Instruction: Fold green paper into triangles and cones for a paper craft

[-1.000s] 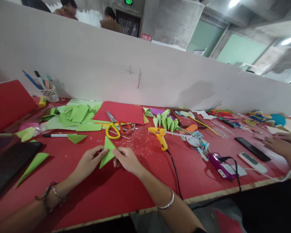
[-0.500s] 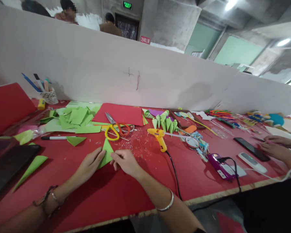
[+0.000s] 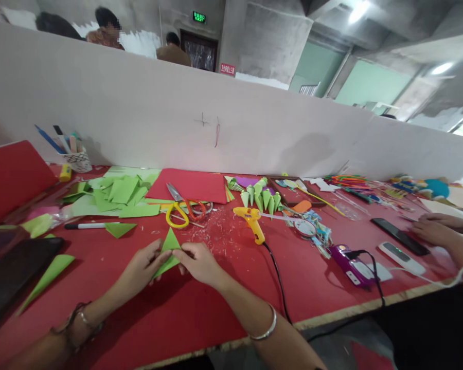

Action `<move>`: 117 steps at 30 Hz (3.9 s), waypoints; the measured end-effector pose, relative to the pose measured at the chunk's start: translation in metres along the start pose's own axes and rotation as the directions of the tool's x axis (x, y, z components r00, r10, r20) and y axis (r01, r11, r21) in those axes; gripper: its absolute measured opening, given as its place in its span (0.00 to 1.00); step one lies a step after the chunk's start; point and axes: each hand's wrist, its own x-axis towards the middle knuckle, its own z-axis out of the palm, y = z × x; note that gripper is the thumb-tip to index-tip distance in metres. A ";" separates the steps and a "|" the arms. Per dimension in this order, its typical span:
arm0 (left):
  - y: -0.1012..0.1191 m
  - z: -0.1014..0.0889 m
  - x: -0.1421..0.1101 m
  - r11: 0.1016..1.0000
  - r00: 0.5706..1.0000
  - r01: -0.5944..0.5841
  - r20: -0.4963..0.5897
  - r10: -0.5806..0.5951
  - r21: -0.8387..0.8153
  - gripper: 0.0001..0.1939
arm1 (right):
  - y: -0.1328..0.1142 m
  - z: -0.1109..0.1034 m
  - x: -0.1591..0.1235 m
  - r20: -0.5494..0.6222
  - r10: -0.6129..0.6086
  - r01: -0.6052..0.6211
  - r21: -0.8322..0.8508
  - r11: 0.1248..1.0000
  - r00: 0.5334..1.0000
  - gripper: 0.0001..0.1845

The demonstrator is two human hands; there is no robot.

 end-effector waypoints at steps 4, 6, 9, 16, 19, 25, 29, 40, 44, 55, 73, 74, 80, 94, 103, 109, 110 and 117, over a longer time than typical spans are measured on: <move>-0.001 0.000 -0.001 1.000 0.999 -0.019 -0.035 0.019 -0.001 0.14 | 0.001 0.003 0.001 0.027 0.020 -0.021 0.019 1.000 0.999 0.22; -0.001 0.000 0.000 1.000 0.999 -0.023 -0.039 0.022 -0.017 0.15 | 0.001 0.003 0.001 0.026 0.007 -0.007 0.021 1.000 1.000 0.23; 0.000 -0.001 0.000 0.993 0.998 0.027 0.056 -0.021 -0.111 0.17 | 0.001 0.003 0.001 0.025 -0.021 0.020 0.013 1.000 0.999 0.23; 0.002 -0.001 0.000 0.974 0.976 0.053 0.218 -0.004 -0.219 0.21 | 0.001 0.003 0.000 -0.022 -0.020 0.020 0.017 1.000 1.000 0.21; 0.004 -0.002 -0.002 0.978 0.966 0.052 0.258 0.002 -0.200 0.21 | 0.000 0.002 -0.001 -0.010 -0.022 0.023 0.017 1.000 1.000 0.20; 0.004 -0.005 -0.002 0.986 0.949 0.064 0.315 -0.013 -0.154 0.21 | 0.002 0.002 0.001 -0.032 -0.016 0.016 0.010 1.000 0.999 0.20; 0.004 -0.020 0.006 0.984 0.977 -0.147 0.170 0.129 0.098 0.14 | 0.005 0.005 0.003 -0.044 0.009 -0.008 0.011 1.000 0.999 0.20; -0.024 -0.096 0.016 0.468 0.918 0.074 -0.243 0.312 0.880 0.16 | 0.001 0.004 0.002 -0.136 0.010 0.015 0.179 0.984 0.991 0.21; -0.028 -0.099 0.015 0.451 0.952 0.146 -0.249 0.178 0.880 0.19 | 0.002 0.003 0.003 -0.194 0.002 0.030 0.163 0.986 0.981 0.21; -0.028 -0.094 0.037 0.958 0.996 -0.030 -0.073 0.052 0.285 0.19 | 0.003 0.004 0.004 -0.209 -0.023 0.054 0.147 0.988 0.978 0.21; -0.002 -0.057 0.030 0.966 0.967 -0.221 -0.097 0.235 0.137 0.18 | 0.005 -0.003 0.008 -0.441 -0.050 0.138 0.170 0.976 0.896 0.08; 0.000 -0.054 0.028 0.969 0.971 -0.223 -0.065 0.231 0.107 0.18 | 0.004 -0.003 0.007 -0.464 -0.082 0.169 0.149 0.974 0.882 0.07; 0.008 -0.037 0.021 0.986 0.983 -0.154 -0.089 0.159 0.068 0.20 | -0.007 -0.006 0.003 -0.538 -0.287 0.312 -0.046 0.949 0.792 0.03; 0.005 -0.031 0.023 0.982 0.998 0.011 0.065 0.001 -0.188 0.18 | -0.008 -0.003 -0.001 -0.294 -0.357 0.335 -0.125 0.934 0.887 0.11; 0.003 -0.030 0.021 0.978 0.997 0.030 0.078 -0.014 -0.206 0.20 | -0.009 -0.006 0.000 -0.198 -0.329 0.310 -0.121 0.943 0.923 0.09; 0.001 -0.028 0.020 0.984 0.986 -0.078 0.131 0.099 -0.158 0.18 | -0.004 -0.005 0.003 -0.278 -0.268 0.262 -0.061 0.963 0.922 0.02; 0.002 -0.028 0.020 0.984 0.982 -0.110 0.139 0.130 -0.141 0.17 | -0.003 -0.005 0.003 -0.295 -0.247 0.246 -0.040 0.968 0.923 0.03; 0.007 -0.026 0.017 0.969 0.969 -0.240 0.067 0.236 0.052 0.20 | 0.003 -0.001 0.005 -0.306 -0.099 0.154 0.163 0.974 0.947 0.06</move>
